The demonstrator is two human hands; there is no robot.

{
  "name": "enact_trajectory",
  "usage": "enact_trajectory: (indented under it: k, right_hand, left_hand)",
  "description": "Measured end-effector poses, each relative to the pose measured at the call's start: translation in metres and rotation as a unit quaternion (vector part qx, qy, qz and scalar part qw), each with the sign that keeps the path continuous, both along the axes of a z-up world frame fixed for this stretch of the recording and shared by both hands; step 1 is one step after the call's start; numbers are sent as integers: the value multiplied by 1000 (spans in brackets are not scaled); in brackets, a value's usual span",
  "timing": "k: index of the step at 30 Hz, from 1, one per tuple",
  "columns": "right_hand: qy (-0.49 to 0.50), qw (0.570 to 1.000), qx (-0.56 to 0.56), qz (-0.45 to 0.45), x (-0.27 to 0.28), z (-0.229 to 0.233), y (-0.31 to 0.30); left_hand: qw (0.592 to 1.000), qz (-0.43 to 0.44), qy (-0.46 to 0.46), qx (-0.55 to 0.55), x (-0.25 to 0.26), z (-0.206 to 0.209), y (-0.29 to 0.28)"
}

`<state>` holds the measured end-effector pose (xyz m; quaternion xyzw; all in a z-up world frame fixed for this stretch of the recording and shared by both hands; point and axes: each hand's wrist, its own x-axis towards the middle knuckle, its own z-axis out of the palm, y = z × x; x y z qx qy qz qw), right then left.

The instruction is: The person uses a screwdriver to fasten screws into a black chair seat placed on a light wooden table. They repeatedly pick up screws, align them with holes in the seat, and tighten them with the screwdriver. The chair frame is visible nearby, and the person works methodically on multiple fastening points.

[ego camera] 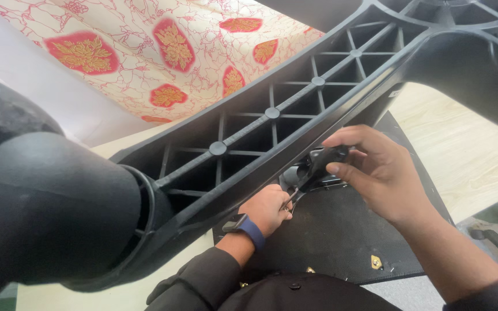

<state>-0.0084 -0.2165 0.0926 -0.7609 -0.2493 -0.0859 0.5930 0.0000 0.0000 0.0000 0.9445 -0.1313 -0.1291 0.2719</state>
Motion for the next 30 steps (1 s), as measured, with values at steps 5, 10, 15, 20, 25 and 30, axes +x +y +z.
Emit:
enact_trajectory:
  k: [5,10,15,20,25,30]
  right_hand:
    - [11,978,126,-168,-17,-27,-2]
    - [57,949,189,-245,-14,-73,-16]
    - [124,940,213,-236,-13,-124,-23]
    - [171,928,5,-331,-25,-152,-32]
    - [46,940,-186,-283,-25,-154,-38]
    - [-66,930,-299,-202,-28,-150,-31]
  left_hand:
    - [994,-25,-61,-85,0,-20,6]
    - [989,9,-40,-145,2,-31,11]
    - [966,-2,-44,-255,4,-38,17]
    - [987,-17,-120,-104,-6,-35,11]
    - [985,-33,-153,-69,-5,-28,7]
    - [997,-19,-76,-17,-2,-21,4]
